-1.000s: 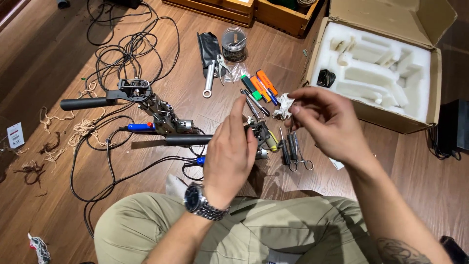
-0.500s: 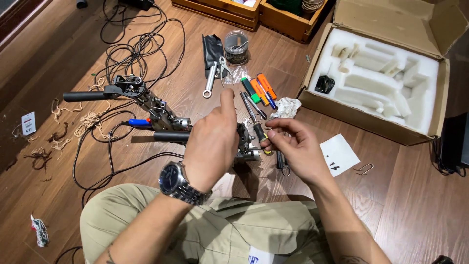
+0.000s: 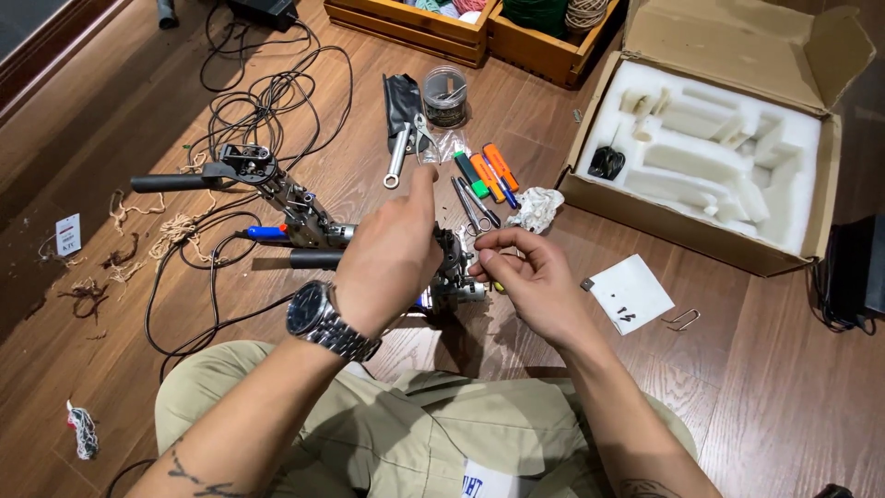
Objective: The person assembles a small electronic device by inserting a pin and connecting wires to a black component. They manipulate the component and wires with their hands, occasionally picking up tools from the floor.
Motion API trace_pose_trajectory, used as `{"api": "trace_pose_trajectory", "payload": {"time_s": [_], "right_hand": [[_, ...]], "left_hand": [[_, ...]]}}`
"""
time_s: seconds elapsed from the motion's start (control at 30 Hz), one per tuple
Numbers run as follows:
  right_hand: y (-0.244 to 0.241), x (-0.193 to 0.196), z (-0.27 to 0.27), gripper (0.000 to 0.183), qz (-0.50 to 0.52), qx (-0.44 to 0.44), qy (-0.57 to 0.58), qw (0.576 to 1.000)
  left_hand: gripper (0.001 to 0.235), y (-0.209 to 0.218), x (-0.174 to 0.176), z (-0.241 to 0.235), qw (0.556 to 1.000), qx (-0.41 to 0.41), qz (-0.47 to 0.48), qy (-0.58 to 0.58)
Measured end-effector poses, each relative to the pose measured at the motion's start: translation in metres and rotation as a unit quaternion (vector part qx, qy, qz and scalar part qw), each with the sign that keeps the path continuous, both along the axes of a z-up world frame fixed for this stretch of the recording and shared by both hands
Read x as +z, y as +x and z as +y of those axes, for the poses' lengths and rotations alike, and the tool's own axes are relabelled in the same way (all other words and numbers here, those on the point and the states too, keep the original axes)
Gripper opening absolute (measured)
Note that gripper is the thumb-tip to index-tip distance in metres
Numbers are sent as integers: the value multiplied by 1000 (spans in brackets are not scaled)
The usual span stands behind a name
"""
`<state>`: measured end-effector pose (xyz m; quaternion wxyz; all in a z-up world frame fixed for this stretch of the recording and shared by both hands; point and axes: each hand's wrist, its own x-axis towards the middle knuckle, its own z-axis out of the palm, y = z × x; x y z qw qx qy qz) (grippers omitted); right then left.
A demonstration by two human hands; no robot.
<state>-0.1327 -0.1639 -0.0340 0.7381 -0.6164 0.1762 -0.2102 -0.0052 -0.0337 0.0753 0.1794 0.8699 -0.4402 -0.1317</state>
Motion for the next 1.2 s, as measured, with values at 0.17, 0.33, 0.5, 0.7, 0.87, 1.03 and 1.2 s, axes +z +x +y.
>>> {"api": "trace_pose_trajectory", "payload": {"time_s": [0.17,0.33,0.5,0.7,0.87,1.03,1.2], "right_hand": [[1,4,-6,22,20,-2,-49,999],[4,39,-2,26,21,-13,-129,991],[-3,65,0,25,-38,-6,-213,976],[-45,45,-56,12,27,-47,-297,953],[-109,-77,-163,15,218,-147,-306,915],[-160,-195,-201,23,387,-137,-316,856],[-167,-222,-200,23,481,-131,-295,815]], "left_hand": [[51,7,-9,-8,998,2,-50,35],[50,15,23,9,994,-10,-1,-105],[43,-9,38,9,951,-13,200,-234],[50,-44,-6,-16,929,-69,194,-306],[48,-67,-43,-28,934,-166,164,-270],[35,-66,-98,-33,959,-148,165,-178],[30,-62,-89,-21,963,-97,222,-118]]}}
